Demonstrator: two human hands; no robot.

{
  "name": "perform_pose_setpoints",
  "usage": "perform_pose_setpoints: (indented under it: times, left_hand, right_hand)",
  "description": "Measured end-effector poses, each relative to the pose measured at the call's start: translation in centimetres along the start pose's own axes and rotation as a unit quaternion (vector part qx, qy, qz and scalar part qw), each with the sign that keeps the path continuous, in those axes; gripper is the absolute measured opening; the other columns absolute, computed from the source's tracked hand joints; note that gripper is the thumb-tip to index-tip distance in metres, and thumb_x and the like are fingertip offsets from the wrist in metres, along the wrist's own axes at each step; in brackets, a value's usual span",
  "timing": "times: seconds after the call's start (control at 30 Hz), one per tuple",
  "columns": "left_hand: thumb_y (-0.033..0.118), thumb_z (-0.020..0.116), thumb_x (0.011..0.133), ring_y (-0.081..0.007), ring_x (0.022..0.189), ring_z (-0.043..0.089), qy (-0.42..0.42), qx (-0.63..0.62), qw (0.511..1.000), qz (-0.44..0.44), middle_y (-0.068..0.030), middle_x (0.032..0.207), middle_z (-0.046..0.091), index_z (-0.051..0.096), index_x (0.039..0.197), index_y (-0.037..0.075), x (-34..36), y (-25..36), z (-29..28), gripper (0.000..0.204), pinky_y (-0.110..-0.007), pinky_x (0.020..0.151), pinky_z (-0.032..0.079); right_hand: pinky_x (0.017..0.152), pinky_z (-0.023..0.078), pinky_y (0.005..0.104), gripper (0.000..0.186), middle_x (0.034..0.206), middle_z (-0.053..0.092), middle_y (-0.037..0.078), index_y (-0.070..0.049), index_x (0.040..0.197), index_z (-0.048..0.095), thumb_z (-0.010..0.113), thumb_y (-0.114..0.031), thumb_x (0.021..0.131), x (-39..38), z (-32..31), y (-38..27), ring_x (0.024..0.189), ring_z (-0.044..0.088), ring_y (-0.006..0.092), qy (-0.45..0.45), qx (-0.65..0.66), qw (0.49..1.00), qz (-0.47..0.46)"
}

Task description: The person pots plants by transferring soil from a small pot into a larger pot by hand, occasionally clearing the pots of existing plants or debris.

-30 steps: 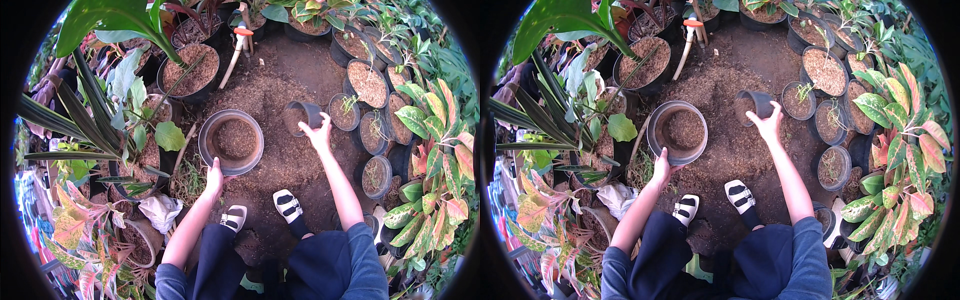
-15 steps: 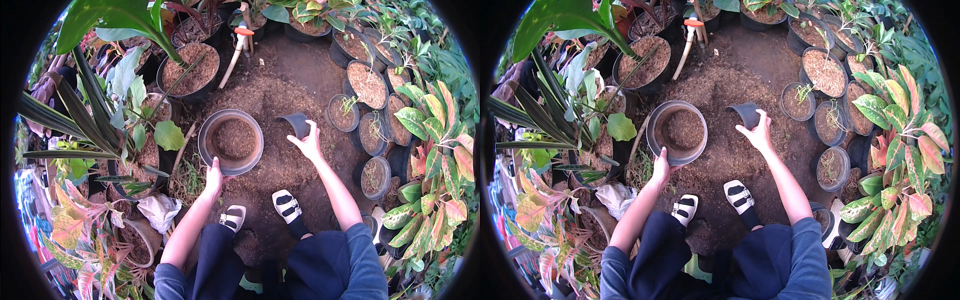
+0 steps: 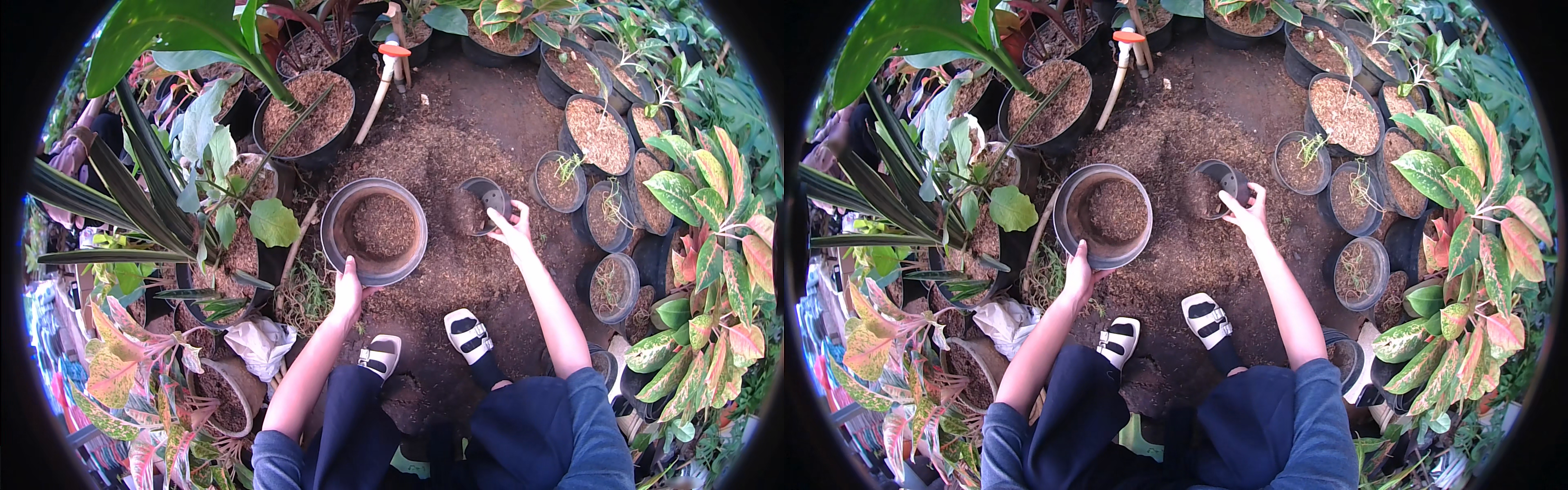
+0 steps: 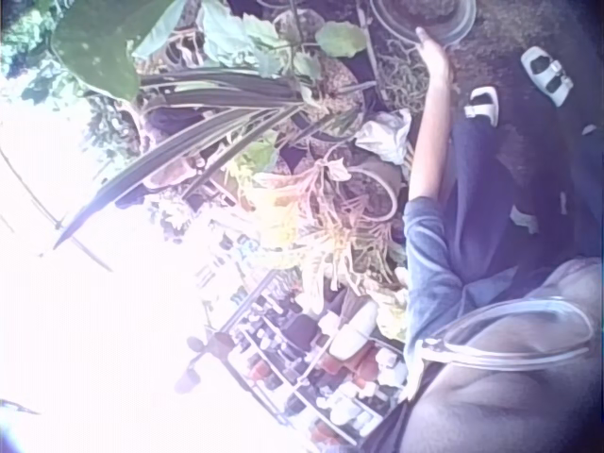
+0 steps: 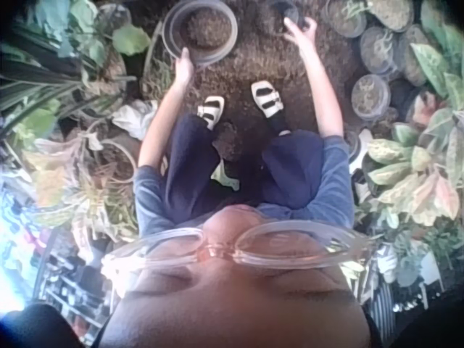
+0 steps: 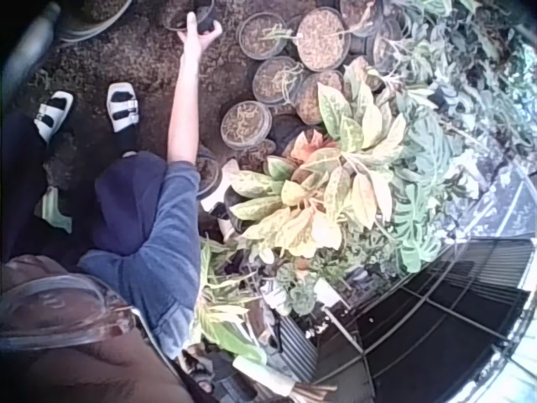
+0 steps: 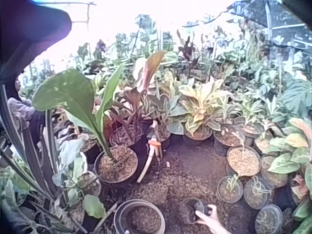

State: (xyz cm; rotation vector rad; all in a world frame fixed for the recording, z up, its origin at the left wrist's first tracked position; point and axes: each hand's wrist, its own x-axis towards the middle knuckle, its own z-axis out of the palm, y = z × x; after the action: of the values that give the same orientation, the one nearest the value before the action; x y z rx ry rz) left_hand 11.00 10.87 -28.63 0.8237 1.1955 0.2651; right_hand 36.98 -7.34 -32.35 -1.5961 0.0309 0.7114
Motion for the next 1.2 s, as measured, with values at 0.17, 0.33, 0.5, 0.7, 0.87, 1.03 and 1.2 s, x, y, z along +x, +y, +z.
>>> perform_pose_setpoints:
  times: [0.17, 0.33, 0.5, 0.7, 0.87, 1.03, 1.2]
  left_hand:
    - [0.035, 0.031, 0.092, -0.0267, 0.101, 0.053, -0.024, -0.002, 1.0, 0.018, -0.0147, 0.122, 0.041, 0.024, 0.126, 0.005, -0.3, 0.4, 0.4, 0.046, -0.042, 0.071, 0.054]
    - [0.042, 0.023, 0.092, -0.0269, 0.102, 0.053, -0.064, -0.015, 0.998, 0.019, -0.0161, 0.121, 0.043, 0.024, 0.127, 0.004, 0.3, -0.1, -0.2, 0.052, -0.039, 0.073, 0.053]
    - [0.039, 0.026, 0.092, -0.0305, 0.1, 0.053, -0.106, -0.082, 0.991, 0.011, -0.0164, 0.126, 0.036, 0.02, 0.13, 0.012, 0.7, -0.3, -0.5, 0.047, -0.042, 0.07, 0.054]
    - [0.034, 0.02, 0.094, -0.0321, 0.101, 0.053, -0.11, -0.032, 0.993, 0.027, -0.0199, 0.122, 0.04, 0.022, 0.127, 0.004, -3.7, 2.4, 0.9, 0.044, -0.04, 0.072, 0.054]
    - [0.032, 0.018, 0.094, -0.0397, 0.105, 0.048, -0.172, -0.089, 0.981, -0.005, -0.0245, 0.124, 0.037, 0.019, 0.128, -0.002, -9.3, 6.6, 2.8, 0.048, -0.046, 0.081, 0.049]
    - [0.026, 0.018, 0.094, -0.0414, 0.109, 0.044, -0.23, -0.129, 0.964, -0.006, -0.0243, 0.127, 0.032, 0.016, 0.129, -0.001, -16.6, 11.0, 3.2, 0.044, -0.05, 0.083, 0.047]
    - [0.027, 0.018, 0.094, -0.0428, 0.115, 0.035, -0.229, -0.146, 0.961, 0.045, -0.0243, 0.13, 0.028, 0.017, 0.129, -0.002, -22.4, 12.6, 5.7, 0.046, -0.055, 0.087, 0.042]
  right_hand:
    - [0.065, 0.052, 0.0384, 0.067, 0.086, 0.051, 0.006, -0.013, 0.118, 0.026, 0.072, -0.02, 0.07, -0.6, -0.9, -0.3, 0.067, 0.052, 0.012, -0.01, 0.055, 0.998, 0.042]
    - [0.067, 0.052, 0.038, 0.065, 0.085, 0.052, 0.004, -0.013, 0.118, 0.026, 0.071, -0.02, 0.072, -1.8, -0.5, -1.9, 0.066, 0.052, 0.0103, -0.026, 0.096, 0.994, 0.049]
    - [0.068, 0.052, 0.0372, 0.061, 0.09, 0.054, 0.006, -0.013, 0.119, 0.026, 0.067, -0.019, 0.075, -4.1, 0.2, -4.9, 0.071, 0.055, 0.0119, -0.048, 0.124, 0.991, 0.014]
    - [0.069, 0.051, 0.0378, 0.057, 0.098, 0.054, 0.01, -0.012, 0.121, 0.026, 0.063, -0.019, 0.078, -9.1, 1.0, -11.2, 0.079, 0.058, 0.0179, -0.084, 0.083, 0.992, -0.055]
    - [0.067, 0.051, 0.0369, 0.061, 0.102, 0.052, 0.014, -0.012, 0.122, 0.024, 0.064, -0.02, 0.077, -14.8, 1.8, -19.0, 0.077, 0.058, 0.02, -0.098, 0.024, 0.985, -0.14]
    - [0.063, 0.052, 0.036, 0.07, 0.099, 0.05, 0.011, -0.011, 0.12, 0.026, 0.073, -0.017, 0.069, -20.2, 4.2, -24.4, 0.081, 0.056, 0.0199, -0.106, -0.005, 0.972, -0.209]
    - [0.059, 0.053, 0.0327, 0.077, 0.103, 0.045, 0.015, -0.01, 0.119, 0.027, 0.077, -0.024, 0.063, -23.4, 4.8, -26.6, 0.083, 0.055, 0.0221, -0.016, -0.077, 0.933, -0.352]
